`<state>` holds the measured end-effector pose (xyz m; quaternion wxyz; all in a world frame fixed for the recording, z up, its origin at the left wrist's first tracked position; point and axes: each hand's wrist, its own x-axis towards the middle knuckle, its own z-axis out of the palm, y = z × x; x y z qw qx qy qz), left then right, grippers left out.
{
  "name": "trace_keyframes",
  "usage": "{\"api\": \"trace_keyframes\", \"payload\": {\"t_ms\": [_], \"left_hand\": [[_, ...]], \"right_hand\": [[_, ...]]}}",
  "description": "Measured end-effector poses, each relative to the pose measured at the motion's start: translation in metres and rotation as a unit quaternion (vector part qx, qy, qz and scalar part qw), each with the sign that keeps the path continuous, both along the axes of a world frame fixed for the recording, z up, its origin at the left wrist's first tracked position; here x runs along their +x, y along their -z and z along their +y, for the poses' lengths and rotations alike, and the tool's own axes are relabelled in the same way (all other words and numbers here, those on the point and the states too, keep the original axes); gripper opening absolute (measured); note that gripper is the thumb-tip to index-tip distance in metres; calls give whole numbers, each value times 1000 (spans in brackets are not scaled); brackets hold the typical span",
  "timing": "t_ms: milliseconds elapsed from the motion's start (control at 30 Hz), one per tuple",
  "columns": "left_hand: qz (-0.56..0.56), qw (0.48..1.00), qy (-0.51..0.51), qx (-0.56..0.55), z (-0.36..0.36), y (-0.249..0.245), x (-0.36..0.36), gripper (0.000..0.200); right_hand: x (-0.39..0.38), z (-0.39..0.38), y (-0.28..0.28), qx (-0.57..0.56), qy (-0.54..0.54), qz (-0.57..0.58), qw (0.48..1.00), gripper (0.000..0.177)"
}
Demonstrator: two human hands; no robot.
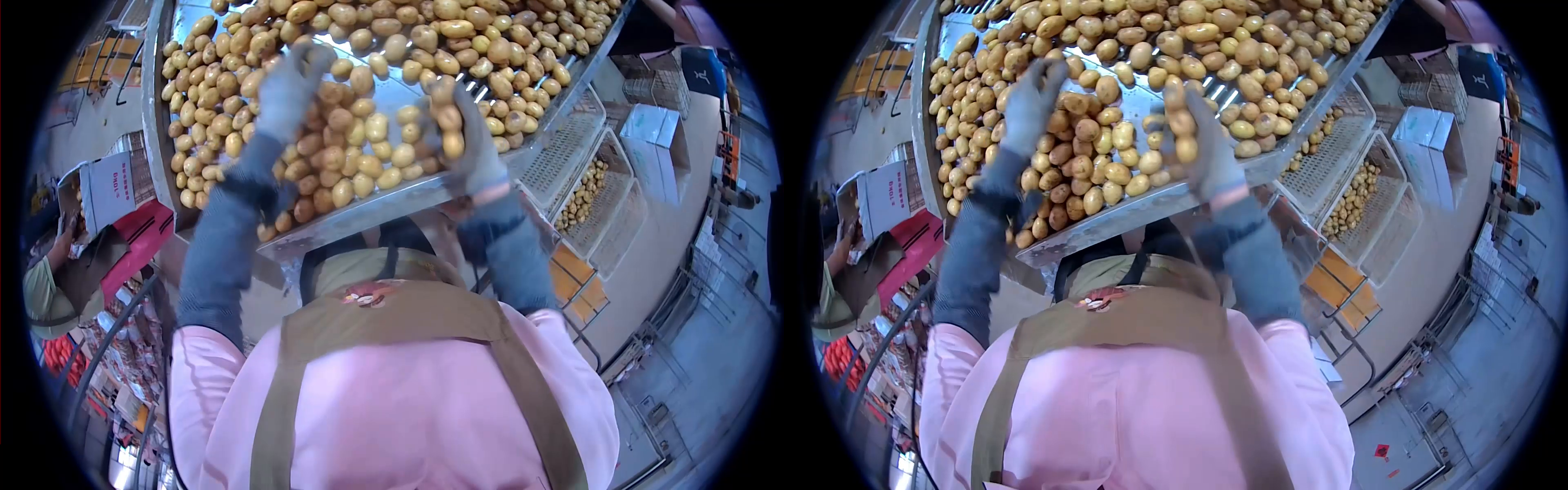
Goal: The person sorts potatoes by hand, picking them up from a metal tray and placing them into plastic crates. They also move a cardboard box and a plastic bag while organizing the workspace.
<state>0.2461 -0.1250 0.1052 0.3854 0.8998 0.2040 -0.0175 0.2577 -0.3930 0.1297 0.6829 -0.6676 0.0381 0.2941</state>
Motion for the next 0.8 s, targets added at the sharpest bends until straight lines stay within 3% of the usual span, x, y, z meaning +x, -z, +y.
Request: {"api": "trace_keyframes", "payload": {"t_ms": [33, 67, 100, 133, 200, 233, 267, 333, 367, 400, 433, 467, 500, 533, 567, 633, 667, 700, 733, 767, 800], "left_hand": [[-55, 989, -3, -136, -49, -16, -25, 39], [-107, 989, 65, -85, -95, -11, -44, 26], [-79, 968, 235, -34, -146, -1, -60, 27], [-71, 915, 396, -6, -197, 8, -75, 30], [-106, 842, 529, -9, -254, 2, -100, 39], [-145, 841, 515, -83, -276, -3, -105, 43], [-183, 828, 519, -105, -280, -5, -103, 43], [-255, 795, 528, -152, -281, -23, -90, 44], [-263, 836, 476, -81, -256, -44, -82, 42], [-334, 830, 445, -31, -247, 27, -66, 34], [-127, 908, 375, 137, -211, 19, -59, 25], [-51, 918, 350, 181, -173, 23, -47, 27], [31, 915, 330, 230, -134, 27, -35, 29], [113, 900, 315, 280, -96, 31, -24, 32], [104, 869, 345, 340, -81, 42, -22, 34], [59, 862, 377, 333, -68, 56, -9, 35], [36, 859, 393, 326, -63, 66, -4, 35], [18, 860, 389, 331, -60, 78, 7, 30], [65, 897, 352, 258, -62, 80, 22, 27], [62, 953, 245, 166, -63, 65, 28, 28], [63, 987, 135, 68, -63, 51, 24, 29]], "right_hand": [[-30, -16, -11, 8, 3, -31, 999, 54], [-59, -33, 7, -47, -40, -176, 983, 55], [-85, -58, 28, -116, -56, -271, 954, 52], [-102, -83, 28, -209, -91, -337, 914, 47], [-135, -129, 20, -410, -160, -426, 791, 37], [-162, -152, 25, -326, -31, -325, 887, 35], [-185, -176, 40, -227, 98, -211, 946, 32], [-199, -229, 61, -138, 204, -110, 963, 30], [-197, -258, 72, -90, 253, -63, 961, 29], [-191, -283, 83, -38, 297, -16, 954, 29], [-191, -302, 93, 15, 342, 36, 939, 28], [-193, -313, 102, 67, 387, 87, 915, 28], [-185, -320, 112, -146, 372, 47, 916, 26], [-167, -326, 123, -353, 331, 4, 875, 24], [-144, -324, 134, -540, 276, -43, 794, 22], [-105, -251, 103, -317, 262, -135, 901, 40], [-87, -183, 53, -330, 129, -225, 908, 36], [-76, -147, 53, -416, -30, -254, 872, 25], [-65, -111, 53, -485, -188, -312, 795, 14], [-54, -75, 53, -507, -312, -377, 710, 7], [-56, -47, 59, -527, -329, -390, 680, 11]]}}
